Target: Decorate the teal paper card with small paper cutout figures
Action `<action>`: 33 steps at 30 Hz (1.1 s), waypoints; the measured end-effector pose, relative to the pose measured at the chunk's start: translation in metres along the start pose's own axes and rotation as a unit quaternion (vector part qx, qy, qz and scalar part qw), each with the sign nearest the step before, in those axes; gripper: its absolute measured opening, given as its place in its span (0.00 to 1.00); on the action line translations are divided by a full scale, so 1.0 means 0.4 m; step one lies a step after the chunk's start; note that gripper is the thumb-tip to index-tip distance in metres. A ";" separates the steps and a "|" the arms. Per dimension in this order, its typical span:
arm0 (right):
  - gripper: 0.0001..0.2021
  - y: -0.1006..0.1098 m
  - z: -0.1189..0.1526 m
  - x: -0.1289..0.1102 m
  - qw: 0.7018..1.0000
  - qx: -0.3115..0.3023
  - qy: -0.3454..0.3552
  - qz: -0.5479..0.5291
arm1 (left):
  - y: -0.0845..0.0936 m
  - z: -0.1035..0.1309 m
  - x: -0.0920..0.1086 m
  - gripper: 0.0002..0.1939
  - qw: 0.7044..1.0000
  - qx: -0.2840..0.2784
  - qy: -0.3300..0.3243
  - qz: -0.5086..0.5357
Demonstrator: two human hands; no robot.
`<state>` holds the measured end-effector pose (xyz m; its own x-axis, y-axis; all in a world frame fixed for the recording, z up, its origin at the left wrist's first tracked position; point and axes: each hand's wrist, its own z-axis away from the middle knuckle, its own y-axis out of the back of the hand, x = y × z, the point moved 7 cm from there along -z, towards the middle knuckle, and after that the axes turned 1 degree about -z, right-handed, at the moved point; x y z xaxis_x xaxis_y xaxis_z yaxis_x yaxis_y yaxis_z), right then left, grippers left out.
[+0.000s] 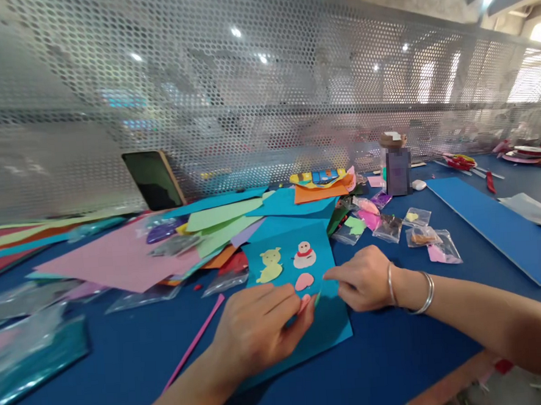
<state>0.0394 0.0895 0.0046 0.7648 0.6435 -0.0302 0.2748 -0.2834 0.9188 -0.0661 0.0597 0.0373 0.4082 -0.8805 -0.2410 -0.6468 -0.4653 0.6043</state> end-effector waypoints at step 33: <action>0.23 0.023 0.027 0.003 0.992 0.083 -0.014 -0.090 | -0.027 0.004 0.005 0.21 0.998 -0.044 0.016 -0.037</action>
<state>0.0492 0.0799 0.0089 0.7105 0.6745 -0.2008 0.4985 -0.2810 0.8201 -0.0593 0.0628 0.0291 0.4730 -0.8405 -0.2640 -0.5559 -0.5173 0.6507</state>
